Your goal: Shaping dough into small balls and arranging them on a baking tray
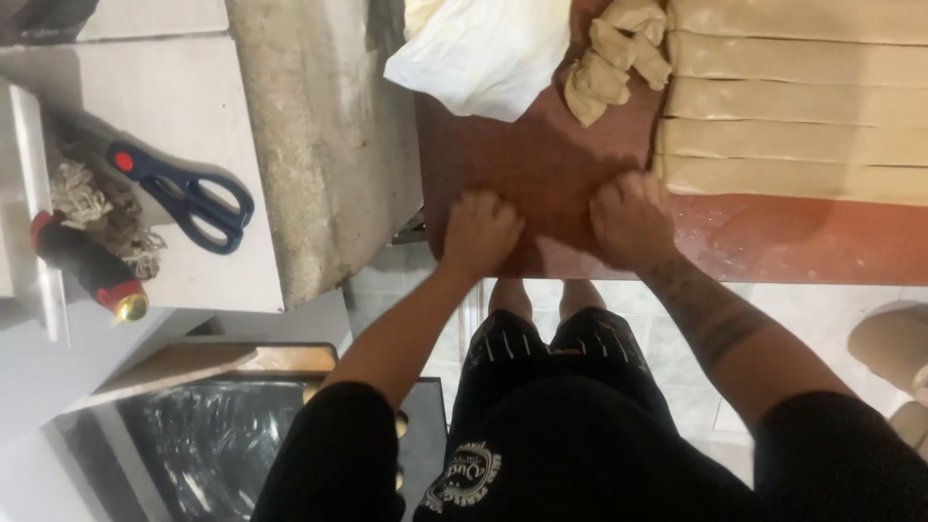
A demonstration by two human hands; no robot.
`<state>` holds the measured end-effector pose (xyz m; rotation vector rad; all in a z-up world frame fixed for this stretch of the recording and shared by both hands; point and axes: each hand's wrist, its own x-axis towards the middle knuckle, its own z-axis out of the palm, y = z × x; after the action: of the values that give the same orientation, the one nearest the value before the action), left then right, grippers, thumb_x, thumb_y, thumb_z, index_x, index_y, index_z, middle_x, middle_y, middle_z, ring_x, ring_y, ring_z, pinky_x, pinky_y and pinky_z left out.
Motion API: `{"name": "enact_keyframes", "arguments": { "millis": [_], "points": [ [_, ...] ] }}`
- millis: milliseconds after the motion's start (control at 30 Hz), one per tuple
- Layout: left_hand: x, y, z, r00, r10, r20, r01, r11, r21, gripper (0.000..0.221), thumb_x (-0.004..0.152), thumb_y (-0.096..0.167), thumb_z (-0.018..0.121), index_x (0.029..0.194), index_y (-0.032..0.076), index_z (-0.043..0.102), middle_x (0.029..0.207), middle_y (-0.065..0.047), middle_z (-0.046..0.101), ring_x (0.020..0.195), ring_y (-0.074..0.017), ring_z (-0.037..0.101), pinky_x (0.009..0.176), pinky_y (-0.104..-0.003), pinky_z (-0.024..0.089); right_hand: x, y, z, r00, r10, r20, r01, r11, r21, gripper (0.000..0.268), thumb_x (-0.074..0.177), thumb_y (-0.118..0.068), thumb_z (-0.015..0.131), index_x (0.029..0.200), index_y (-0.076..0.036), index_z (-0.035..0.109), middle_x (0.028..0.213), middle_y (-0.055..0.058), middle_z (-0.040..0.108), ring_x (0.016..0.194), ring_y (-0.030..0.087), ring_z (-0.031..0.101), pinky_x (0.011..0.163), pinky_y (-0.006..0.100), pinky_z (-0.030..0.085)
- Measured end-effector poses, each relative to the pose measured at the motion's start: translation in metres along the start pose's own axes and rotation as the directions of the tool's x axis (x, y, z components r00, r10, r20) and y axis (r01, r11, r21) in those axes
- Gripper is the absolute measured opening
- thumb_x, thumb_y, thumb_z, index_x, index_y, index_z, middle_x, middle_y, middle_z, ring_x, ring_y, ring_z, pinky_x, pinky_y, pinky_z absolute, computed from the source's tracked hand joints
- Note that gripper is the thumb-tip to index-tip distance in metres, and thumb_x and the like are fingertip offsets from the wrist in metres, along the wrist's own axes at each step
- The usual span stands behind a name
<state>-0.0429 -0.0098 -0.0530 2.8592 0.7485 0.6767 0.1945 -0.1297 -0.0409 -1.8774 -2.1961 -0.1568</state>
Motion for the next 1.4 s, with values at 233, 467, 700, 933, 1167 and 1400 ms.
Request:
{"name": "enact_keyframes", "arguments": {
  "millis": [233,467,700,933,1167,1400],
  "points": [
    [-0.006,0.004,-0.003,0.997,-0.077,-0.004,0.077,0.997,-0.032,0.025,0.087,0.03,0.073,0.082,0.014,0.054,0.092,-0.009,0.049,0.083,-0.0339,0.056,0.062,-0.043,0.044,-0.001,-0.027,0.017,0.998,0.052,0.046,-0.055,0.995,0.079,0.022,0.094,-0.03,0.065,0.083,-0.012,0.065,0.094,0.012,0.059,0.09,0.037,0.062,0.079,0.055,0.049],
    [0.032,-0.01,-0.004,0.97,-0.242,0.026,0.242,0.97,0.017,0.023,0.089,0.036,0.071,0.087,0.016,0.058,0.101,-0.005,0.052,0.095,-0.0298,0.056,0.07,-0.04,0.044,0.122,-0.049,-0.052,0.428,0.641,0.637,-0.857,0.511,0.062,0.05,0.109,-0.061,0.033,0.131,-0.023,0.058,0.131,0.014,0.062,0.122,0.041,0.062,0.1,0.077,0.039],
    [0.012,-0.013,0.002,0.983,-0.17,0.066,0.17,0.985,0.003,0.025,0.09,0.037,0.069,0.081,0.016,0.06,0.098,-0.004,0.053,0.094,-0.0289,0.057,0.071,-0.04,0.043,-0.081,0.009,-0.012,0.888,0.444,-0.116,-0.458,0.878,-0.143,0.028,0.096,-0.042,0.065,0.097,-0.015,0.06,0.102,0.011,0.051,0.089,0.036,0.054,0.071,0.046,0.043],
    [0.009,-0.012,0.007,0.984,-0.172,0.049,0.17,0.985,0.042,0.024,0.086,0.038,0.069,0.08,0.018,0.058,0.095,-0.004,0.053,0.092,-0.0306,0.056,0.072,-0.043,0.042,-0.064,0.033,-0.009,0.668,0.639,-0.381,-0.72,0.685,-0.113,0.03,0.108,-0.034,0.064,0.097,-0.007,0.057,0.098,0.016,0.047,0.092,0.045,0.052,0.075,0.051,0.044],
    [0.012,-0.011,0.003,0.982,-0.178,0.07,0.175,0.983,0.05,0.023,0.088,0.039,0.066,0.081,0.018,0.06,0.095,-0.004,0.053,0.094,-0.0309,0.056,0.074,-0.043,0.041,-0.119,0.051,0.013,0.653,0.711,-0.26,-0.704,0.697,0.138,0.021,0.104,-0.025,0.071,0.105,-0.005,0.064,0.095,0.017,0.057,0.086,0.043,0.055,0.073,0.051,0.043],
    [0.012,-0.014,0.002,0.973,-0.219,0.074,0.217,0.976,0.03,0.024,0.084,0.036,0.07,0.079,0.017,0.059,0.094,-0.004,0.053,0.093,-0.0306,0.057,0.073,-0.043,0.044,-0.022,-0.048,0.005,0.885,0.465,0.03,-0.465,0.885,-0.008,0.027,0.082,-0.034,0.078,0.079,-0.01,0.066,0.083,0.014,0.058,0.073,0.038,0.058,0.063,0.052,0.041]
  ]
}}
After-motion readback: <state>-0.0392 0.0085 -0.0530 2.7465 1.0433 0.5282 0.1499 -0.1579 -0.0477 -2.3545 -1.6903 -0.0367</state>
